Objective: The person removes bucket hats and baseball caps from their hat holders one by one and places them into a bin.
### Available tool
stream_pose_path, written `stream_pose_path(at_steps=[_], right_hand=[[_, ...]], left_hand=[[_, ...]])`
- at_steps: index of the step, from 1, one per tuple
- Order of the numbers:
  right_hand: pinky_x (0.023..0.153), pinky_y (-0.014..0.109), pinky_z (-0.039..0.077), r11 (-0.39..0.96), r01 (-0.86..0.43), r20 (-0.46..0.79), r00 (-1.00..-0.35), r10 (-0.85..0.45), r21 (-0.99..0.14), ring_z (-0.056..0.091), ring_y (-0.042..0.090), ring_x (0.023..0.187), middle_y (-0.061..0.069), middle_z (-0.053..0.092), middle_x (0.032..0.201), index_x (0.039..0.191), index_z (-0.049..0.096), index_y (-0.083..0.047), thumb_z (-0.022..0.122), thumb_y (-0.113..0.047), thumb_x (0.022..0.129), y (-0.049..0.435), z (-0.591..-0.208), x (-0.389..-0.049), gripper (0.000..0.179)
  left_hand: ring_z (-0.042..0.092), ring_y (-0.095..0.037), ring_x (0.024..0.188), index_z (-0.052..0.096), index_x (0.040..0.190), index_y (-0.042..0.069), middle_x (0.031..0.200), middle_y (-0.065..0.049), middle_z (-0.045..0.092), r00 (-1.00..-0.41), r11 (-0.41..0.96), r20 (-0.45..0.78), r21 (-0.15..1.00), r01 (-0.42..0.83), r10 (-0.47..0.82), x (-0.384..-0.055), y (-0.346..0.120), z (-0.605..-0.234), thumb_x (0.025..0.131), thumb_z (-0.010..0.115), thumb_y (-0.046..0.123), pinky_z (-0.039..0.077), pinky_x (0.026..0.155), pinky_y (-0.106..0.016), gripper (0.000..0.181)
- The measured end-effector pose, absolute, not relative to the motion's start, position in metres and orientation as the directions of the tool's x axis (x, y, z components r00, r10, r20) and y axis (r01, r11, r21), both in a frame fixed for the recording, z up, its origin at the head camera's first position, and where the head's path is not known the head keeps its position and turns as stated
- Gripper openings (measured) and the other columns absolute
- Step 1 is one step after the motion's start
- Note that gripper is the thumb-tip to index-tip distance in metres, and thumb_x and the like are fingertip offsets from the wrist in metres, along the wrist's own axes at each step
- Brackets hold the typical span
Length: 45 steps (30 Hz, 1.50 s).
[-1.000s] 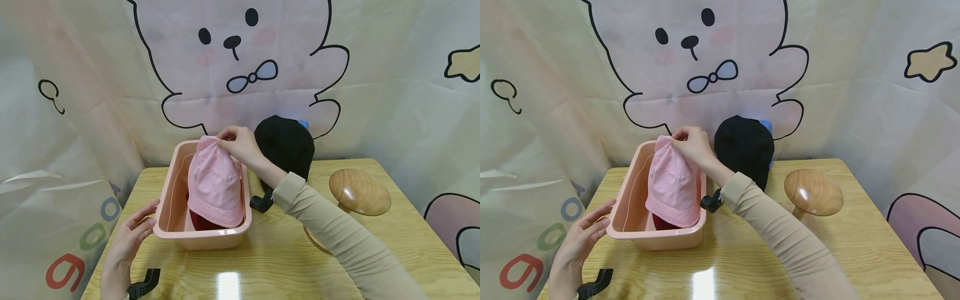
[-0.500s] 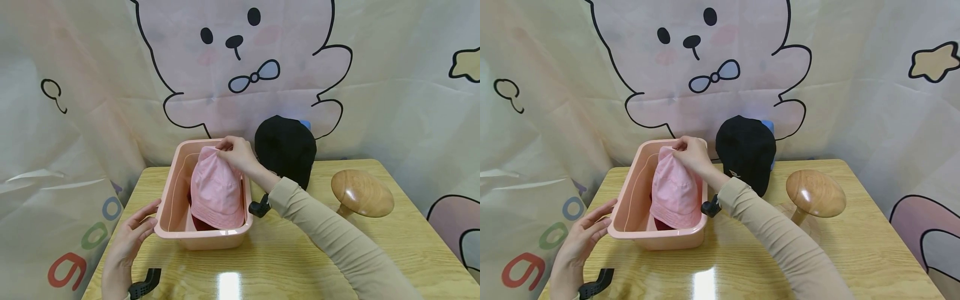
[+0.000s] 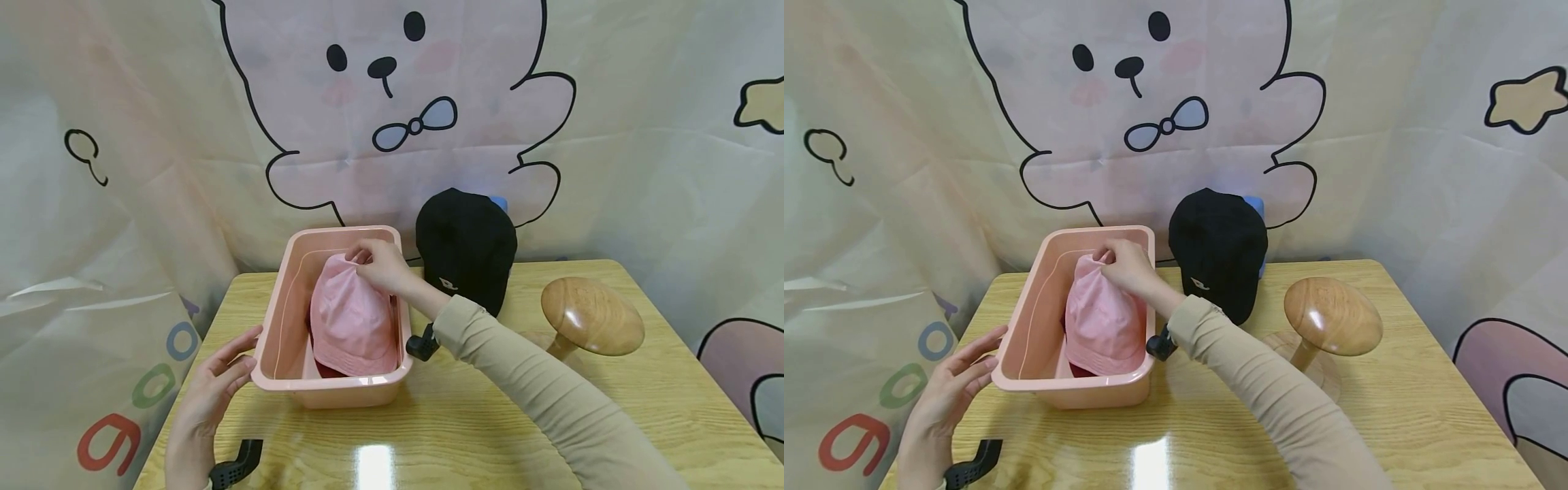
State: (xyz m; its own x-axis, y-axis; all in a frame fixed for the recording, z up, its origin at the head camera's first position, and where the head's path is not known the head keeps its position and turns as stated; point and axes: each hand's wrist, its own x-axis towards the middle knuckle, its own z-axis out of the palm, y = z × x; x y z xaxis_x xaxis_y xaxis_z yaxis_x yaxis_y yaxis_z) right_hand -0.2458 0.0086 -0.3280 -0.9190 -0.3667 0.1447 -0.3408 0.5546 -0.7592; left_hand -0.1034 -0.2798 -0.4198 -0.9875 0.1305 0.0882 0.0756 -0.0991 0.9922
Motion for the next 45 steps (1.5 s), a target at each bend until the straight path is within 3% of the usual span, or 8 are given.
stream_pose_path(at_steps=[11, 17, 22, 30, 35, 40, 45], right_hand=[[0.070, 0.020, 0.045, 0.631, -0.432, 0.114, -0.870, -0.479, -0.644, 0.060, 0.021, 0.091, 0.011, 0.067, 0.097, 0.104, 0.069, -0.007, 0.061, -0.001, 0.083, 0.003, -0.329, -0.243, 0.023], [0.081, 0.026, 0.047, 0.666, -0.521, -0.011, -0.784, -0.621, -0.533, 0.059, 0.020, 0.093, 0.008, 0.065, 0.101, 0.113, 0.066, -0.008, 0.064, -0.007, 0.086, -0.002, -0.324, -0.240, 0.028], [0.080, 0.028, 0.042, 0.687, -0.568, -0.100, -0.733, -0.673, -0.453, 0.051, 0.019, 0.093, 0.008, 0.061, 0.106, 0.120, 0.064, -0.010, 0.065, -0.014, 0.087, -0.005, -0.323, -0.237, 0.034], [0.094, 0.028, 0.045, 0.698, -0.636, -0.201, -0.675, -0.710, -0.329, 0.054, 0.019, 0.106, 0.009, 0.063, 0.119, 0.126, 0.062, -0.008, 0.058, -0.012, 0.089, -0.013, -0.323, -0.232, 0.038], [0.109, 0.030, 0.039, 0.716, -0.655, -0.366, -0.621, -0.692, -0.243, 0.052, 0.018, 0.124, 0.004, 0.059, 0.133, 0.133, 0.058, -0.012, 0.058, -0.020, 0.093, -0.016, -0.327, -0.227, 0.041], [0.114, 0.029, 0.034, 0.725, -0.645, -0.502, -0.556, -0.662, -0.241, 0.049, 0.017, 0.128, 0.002, 0.055, 0.139, 0.138, 0.054, -0.014, 0.059, -0.023, 0.094, -0.015, -0.330, -0.223, 0.045], [0.114, 0.029, 0.034, 0.704, -0.661, -0.495, -0.536, -0.684, -0.258, 0.050, 0.017, 0.126, 0.002, 0.057, 0.137, 0.137, 0.053, -0.013, 0.058, -0.024, 0.095, -0.012, -0.328, -0.223, 0.044]], left_hand=[[0.064, -0.004, 0.098, 0.054, 0.137, 0.012, 0.113, 0.008, 0.062, -0.987, -0.100, 0.092, 0.992, 0.080, 0.129, -0.103, -0.280, -0.420, 0.097, 0.047, -0.003, 0.056, 0.081, -0.019, 0.044], [0.065, -0.004, 0.097, 0.053, 0.138, 0.010, 0.114, 0.008, 0.062, -0.985, -0.108, 0.103, 0.990, 0.089, 0.138, -0.102, -0.281, -0.420, 0.097, 0.046, -0.004, 0.056, 0.080, -0.019, 0.044], [0.065, -0.004, 0.098, 0.053, 0.138, 0.010, 0.115, 0.008, 0.062, -0.985, -0.111, 0.105, 0.990, 0.090, 0.138, -0.102, -0.281, -0.420, 0.097, 0.046, -0.004, 0.055, 0.081, -0.019, 0.044], [0.065, -0.004, 0.097, 0.054, 0.137, 0.010, 0.114, 0.008, 0.063, -0.986, -0.110, 0.099, 0.990, 0.085, 0.131, -0.102, -0.280, -0.419, 0.097, 0.047, -0.004, 0.056, 0.081, -0.019, 0.043], [0.064, -0.004, 0.095, 0.054, 0.137, 0.010, 0.114, 0.007, 0.062, -0.989, -0.098, 0.084, 0.993, 0.073, 0.118, -0.103, -0.279, -0.418, 0.097, 0.048, -0.002, 0.056, 0.079, -0.019, 0.043], [0.064, -0.004, 0.095, 0.052, 0.138, 0.009, 0.114, 0.007, 0.062, -0.990, -0.087, 0.079, 0.994, 0.069, 0.118, -0.103, -0.278, -0.418, 0.097, 0.048, -0.001, 0.056, 0.079, -0.020, 0.043], [0.064, -0.004, 0.095, 0.053, 0.138, 0.009, 0.114, 0.007, 0.062, -0.991, -0.088, 0.076, 0.994, 0.066, 0.111, -0.102, -0.278, -0.418, 0.097, 0.049, -0.002, 0.056, 0.079, -0.020, 0.043]])
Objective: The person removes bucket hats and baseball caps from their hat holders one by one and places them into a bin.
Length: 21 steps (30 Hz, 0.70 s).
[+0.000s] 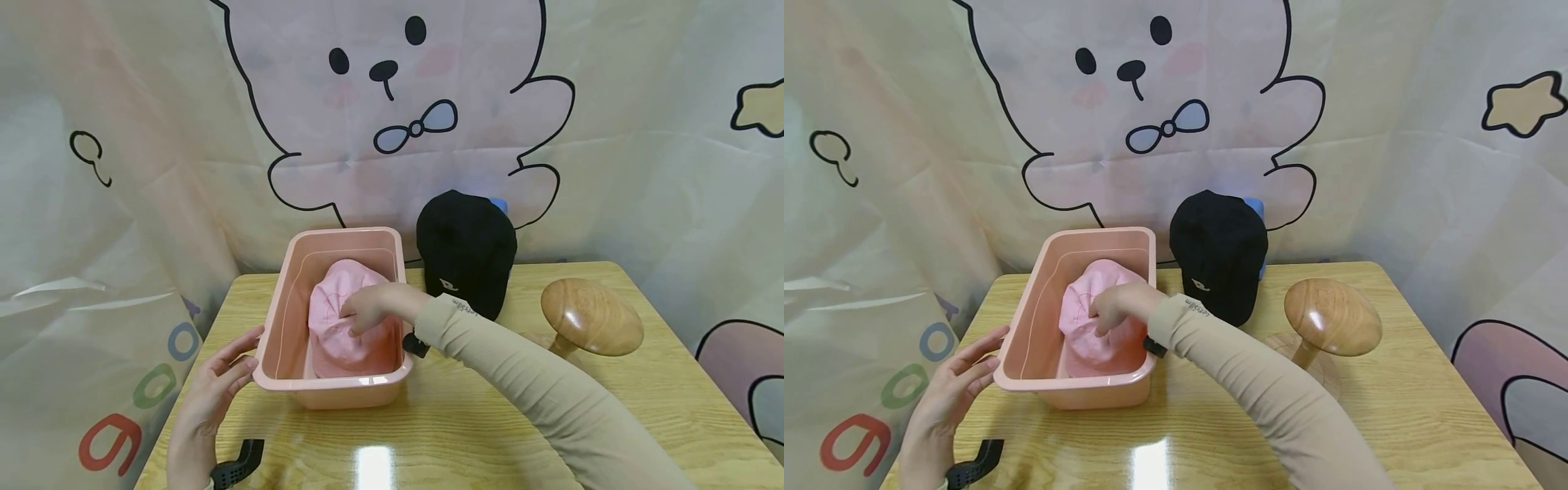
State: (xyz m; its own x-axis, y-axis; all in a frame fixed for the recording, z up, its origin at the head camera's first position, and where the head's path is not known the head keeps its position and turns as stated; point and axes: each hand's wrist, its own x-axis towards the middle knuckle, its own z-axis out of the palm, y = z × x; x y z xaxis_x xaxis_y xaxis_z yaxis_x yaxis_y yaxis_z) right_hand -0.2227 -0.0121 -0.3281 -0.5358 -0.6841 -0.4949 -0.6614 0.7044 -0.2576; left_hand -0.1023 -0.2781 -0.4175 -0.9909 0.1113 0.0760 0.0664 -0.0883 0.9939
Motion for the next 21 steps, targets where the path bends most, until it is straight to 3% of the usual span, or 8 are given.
stream_pose_path(at_steps=[15, 21], right_hand=[[0.111, 0.034, 0.038, 0.708, -0.637, -0.423, -0.576, -0.700, -0.304, 0.052, 0.017, 0.121, 0.002, 0.056, 0.137, 0.137, 0.052, -0.015, 0.056, -0.027, 0.096, 0.007, -0.316, -0.224, 0.044], [0.110, 0.038, 0.040, 0.704, -0.623, -0.326, -0.624, -0.710, -0.341, 0.053, 0.022, 0.125, 0.005, 0.060, 0.133, 0.133, 0.057, -0.013, 0.059, -0.027, 0.094, 0.015, -0.315, -0.224, 0.041]], left_hand=[[0.064, -0.004, 0.095, 0.054, 0.137, 0.010, 0.113, 0.008, 0.061, -0.992, -0.088, 0.077, 0.994, 0.068, 0.105, -0.102, -0.278, -0.417, 0.096, 0.050, -0.002, 0.056, 0.079, -0.019, 0.042], [0.064, -0.004, 0.095, 0.054, 0.137, 0.011, 0.113, 0.008, 0.062, -0.991, -0.090, 0.075, 0.994, 0.065, 0.110, -0.102, -0.278, -0.418, 0.097, 0.049, -0.002, 0.056, 0.079, -0.019, 0.043]])
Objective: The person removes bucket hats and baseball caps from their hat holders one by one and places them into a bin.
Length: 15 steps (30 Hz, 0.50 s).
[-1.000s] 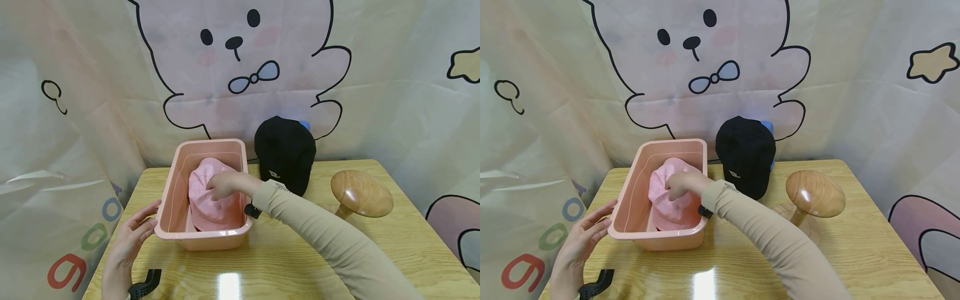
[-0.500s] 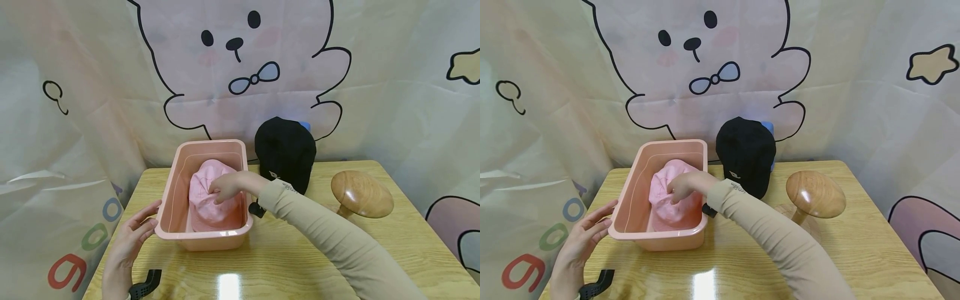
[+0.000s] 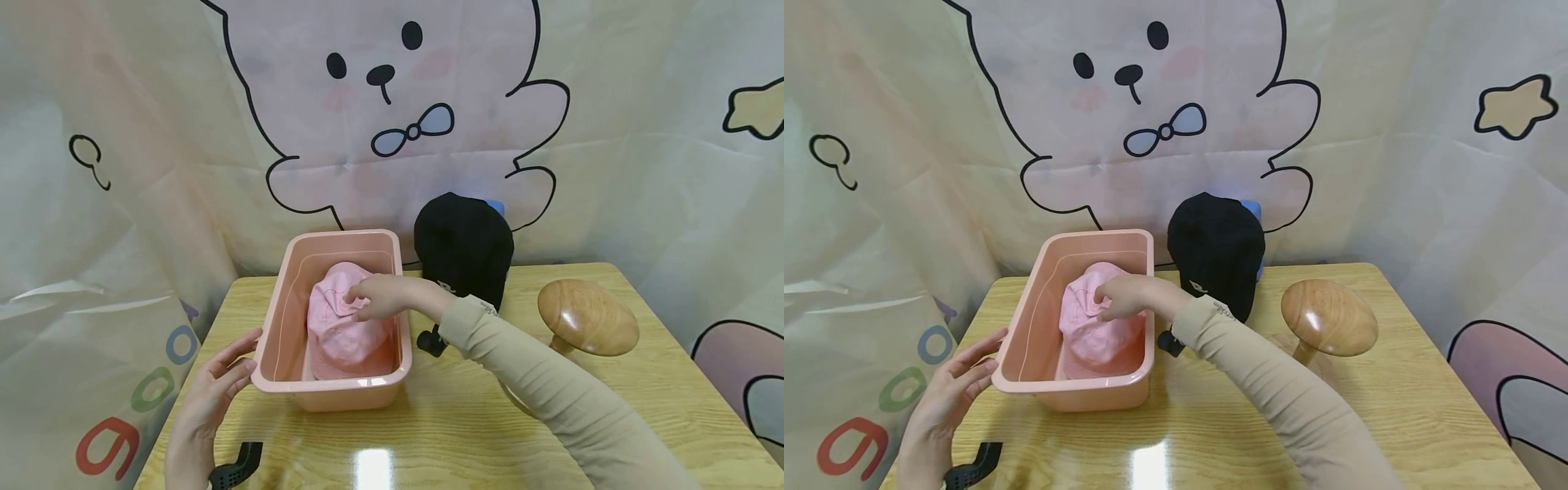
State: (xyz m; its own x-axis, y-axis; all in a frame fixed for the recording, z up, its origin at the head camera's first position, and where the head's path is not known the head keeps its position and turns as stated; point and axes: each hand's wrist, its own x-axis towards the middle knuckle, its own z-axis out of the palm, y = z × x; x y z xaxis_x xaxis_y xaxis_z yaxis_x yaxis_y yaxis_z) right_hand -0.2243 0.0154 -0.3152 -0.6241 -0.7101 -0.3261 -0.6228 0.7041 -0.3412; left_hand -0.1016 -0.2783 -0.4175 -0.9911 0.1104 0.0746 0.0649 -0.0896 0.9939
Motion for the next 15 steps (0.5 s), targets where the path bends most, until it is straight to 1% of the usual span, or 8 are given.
stream_pose_path(at_steps=[3, 8, 15], right_hand=[[0.108, 0.039, 0.043, 0.700, -0.624, -0.272, -0.647, -0.712, -0.348, 0.055, 0.023, 0.123, 0.006, 0.062, 0.129, 0.129, 0.060, -0.013, 0.060, -0.027, 0.094, 0.019, -0.316, -0.225, 0.038], [0.100, 0.035, 0.049, 0.702, -0.615, -0.210, -0.680, -0.703, -0.359, 0.059, 0.021, 0.111, 0.006, 0.065, 0.122, 0.123, 0.063, -0.012, 0.058, -0.025, 0.094, 0.025, -0.319, -0.227, 0.032], [0.092, 0.034, 0.051, 0.715, -0.605, -0.121, -0.728, -0.675, -0.350, 0.060, 0.018, 0.102, 0.003, 0.066, 0.116, 0.118, 0.067, -0.014, 0.059, -0.025, 0.093, 0.031, -0.321, -0.227, 0.028]], left_hand=[[0.064, -0.003, 0.095, 0.055, 0.137, 0.011, 0.113, 0.008, 0.062, -0.991, -0.089, 0.075, 0.994, 0.065, 0.108, -0.101, -0.279, -0.418, 0.097, 0.049, -0.002, 0.056, 0.079, -0.019, 0.043], [0.064, -0.003, 0.096, 0.055, 0.136, 0.012, 0.113, 0.009, 0.062, -0.993, -0.082, 0.065, 0.995, 0.057, 0.103, -0.101, -0.279, -0.418, 0.097, 0.049, -0.001, 0.056, 0.079, -0.019, 0.042], [0.064, -0.003, 0.095, 0.056, 0.136, 0.013, 0.112, 0.009, 0.062, -0.992, -0.085, 0.072, 0.994, 0.063, 0.105, -0.101, -0.279, -0.418, 0.097, 0.049, -0.002, 0.056, 0.079, -0.019, 0.042]])
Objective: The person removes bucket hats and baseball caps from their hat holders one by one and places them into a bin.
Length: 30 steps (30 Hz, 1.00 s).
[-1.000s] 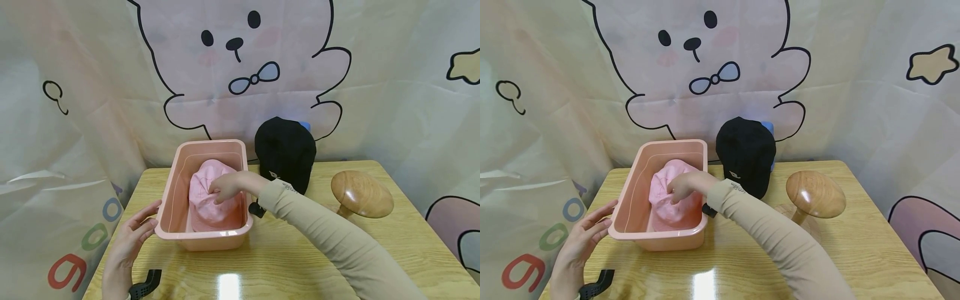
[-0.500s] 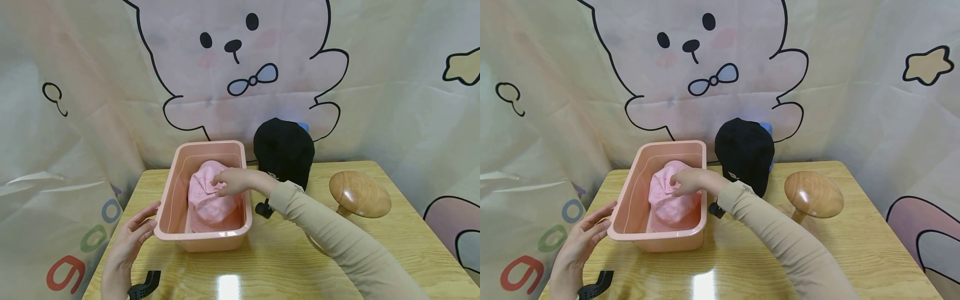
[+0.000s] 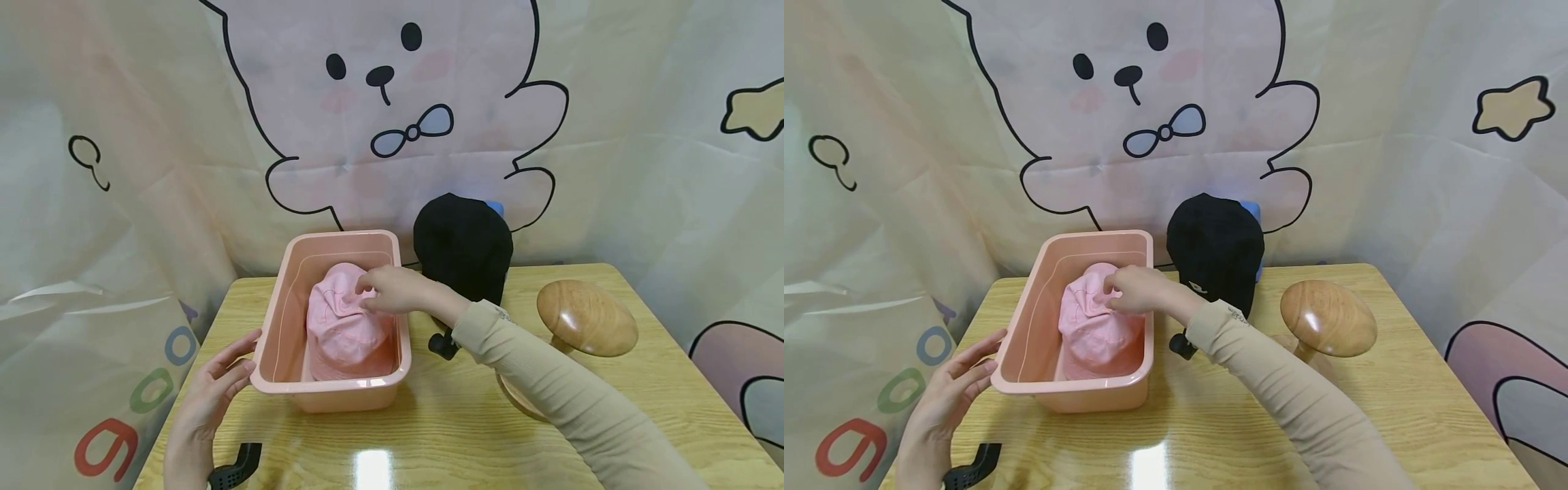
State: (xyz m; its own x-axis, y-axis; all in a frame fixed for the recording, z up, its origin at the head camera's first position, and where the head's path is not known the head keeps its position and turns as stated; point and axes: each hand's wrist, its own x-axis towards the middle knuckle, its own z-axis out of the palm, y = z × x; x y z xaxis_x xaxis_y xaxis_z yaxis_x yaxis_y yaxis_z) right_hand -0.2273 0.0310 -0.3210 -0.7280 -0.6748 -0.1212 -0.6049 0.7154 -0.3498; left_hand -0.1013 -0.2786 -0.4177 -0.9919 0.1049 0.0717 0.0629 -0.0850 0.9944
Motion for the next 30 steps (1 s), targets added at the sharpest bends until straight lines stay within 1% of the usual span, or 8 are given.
stream_pose_path(at_steps=[4, 8, 11, 15, 20, 23, 26, 30], right_hand=[[0.087, 0.033, 0.052, 0.726, -0.595, -0.074, -0.754, -0.653, -0.345, 0.060, 0.017, 0.098, 0.003, 0.066, 0.116, 0.117, 0.068, -0.015, 0.060, -0.026, 0.092, 0.035, -0.321, -0.227, 0.028], [0.079, 0.030, 0.052, 0.735, -0.579, -0.025, -0.779, -0.626, -0.354, 0.061, 0.014, 0.089, 0.000, 0.067, 0.115, 0.117, 0.067, -0.017, 0.060, -0.027, 0.092, 0.041, -0.321, -0.226, 0.028], [0.075, 0.029, 0.051, 0.736, -0.574, 0.013, -0.791, -0.611, -0.359, 0.059, 0.013, 0.085, -0.003, 0.066, 0.115, 0.119, 0.067, -0.017, 0.059, -0.026, 0.093, 0.045, -0.321, -0.225, 0.028], [0.077, 0.029, 0.050, 0.733, -0.588, 0.068, -0.794, -0.605, -0.344, 0.057, 0.014, 0.090, -0.002, 0.065, 0.115, 0.119, 0.065, -0.017, 0.057, -0.026, 0.094, 0.051, -0.319, -0.223, 0.028], [0.080, 0.031, 0.052, 0.731, -0.603, 0.146, -0.793, -0.591, -0.319, 0.055, 0.015, 0.093, 0.000, 0.065, 0.108, 0.115, 0.066, -0.019, 0.058, -0.027, 0.094, 0.057, -0.319, -0.220, 0.024], [0.079, 0.031, 0.053, 0.727, -0.624, 0.212, -0.781, -0.587, -0.285, 0.055, 0.015, 0.093, 0.000, 0.065, 0.103, 0.112, 0.066, -0.018, 0.060, -0.024, 0.093, 0.061, -0.319, -0.219, 0.020], [0.078, 0.031, 0.053, 0.722, -0.651, 0.292, -0.756, -0.586, -0.235, 0.057, 0.016, 0.091, 0.000, 0.066, 0.101, 0.109, 0.067, -0.016, 0.063, -0.021, 0.091, 0.066, -0.319, -0.219, 0.019], [0.075, 0.032, 0.052, 0.700, -0.695, 0.406, -0.694, -0.594, -0.164, 0.059, 0.019, 0.089, 0.002, 0.068, 0.100, 0.104, 0.070, -0.012, 0.065, -0.017, 0.089, 0.074, -0.318, -0.220, 0.016]], left_hand=[[0.065, -0.003, 0.096, 0.054, 0.137, 0.011, 0.113, 0.008, 0.062, -0.988, -0.099, 0.093, 0.992, 0.081, 0.124, -0.101, -0.279, -0.418, 0.097, 0.048, -0.003, 0.056, 0.080, -0.019, 0.043], [0.064, -0.003, 0.097, 0.053, 0.138, 0.010, 0.114, 0.008, 0.061, -0.986, -0.100, 0.101, 0.991, 0.089, 0.131, -0.102, -0.279, -0.419, 0.097, 0.047, -0.004, 0.056, 0.080, -0.019, 0.044], [0.064, -0.003, 0.097, 0.053, 0.138, 0.010, 0.114, 0.008, 0.061, -0.986, -0.095, 0.102, 0.991, 0.090, 0.130, -0.102, -0.279, -0.420, 0.097, 0.047, -0.004, 0.056, 0.080, -0.019, 0.044], [0.064, -0.003, 0.097, 0.054, 0.137, 0.010, 0.114, 0.008, 0.061, -0.985, -0.097, 0.111, 0.990, 0.098, 0.135, -0.102, -0.280, -0.420, 0.097, 0.047, -0.004, 0.056, 0.080, -0.019, 0.044], [0.065, -0.003, 0.096, 0.054, 0.137, 0.011, 0.114, 0.007, 0.061, -0.979, -0.111, 0.132, 0.987, 0.116, 0.154, -0.101, -0.281, -0.421, 0.097, 0.045, -0.005, 0.055, 0.080, -0.019, 0.045], [0.065, -0.003, 0.097, 0.053, 0.138, 0.011, 0.115, 0.008, 0.061, -0.977, -0.117, 0.136, 0.986, 0.117, 0.163, -0.102, -0.282, -0.421, 0.097, 0.045, -0.005, 0.055, 0.081, -0.018, 0.045], [0.064, -0.003, 0.098, 0.054, 0.138, 0.012, 0.115, 0.008, 0.060, -0.979, -0.115, 0.129, 0.987, 0.112, 0.161, -0.102, -0.282, -0.421, 0.097, 0.045, -0.005, 0.055, 0.081, -0.018, 0.045], [0.064, -0.003, 0.099, 0.053, 0.138, 0.012, 0.115, 0.008, 0.060, -0.980, -0.107, 0.123, 0.988, 0.107, 0.155, -0.102, -0.281, -0.421, 0.097, 0.045, -0.005, 0.055, 0.081, -0.019, 0.045]])
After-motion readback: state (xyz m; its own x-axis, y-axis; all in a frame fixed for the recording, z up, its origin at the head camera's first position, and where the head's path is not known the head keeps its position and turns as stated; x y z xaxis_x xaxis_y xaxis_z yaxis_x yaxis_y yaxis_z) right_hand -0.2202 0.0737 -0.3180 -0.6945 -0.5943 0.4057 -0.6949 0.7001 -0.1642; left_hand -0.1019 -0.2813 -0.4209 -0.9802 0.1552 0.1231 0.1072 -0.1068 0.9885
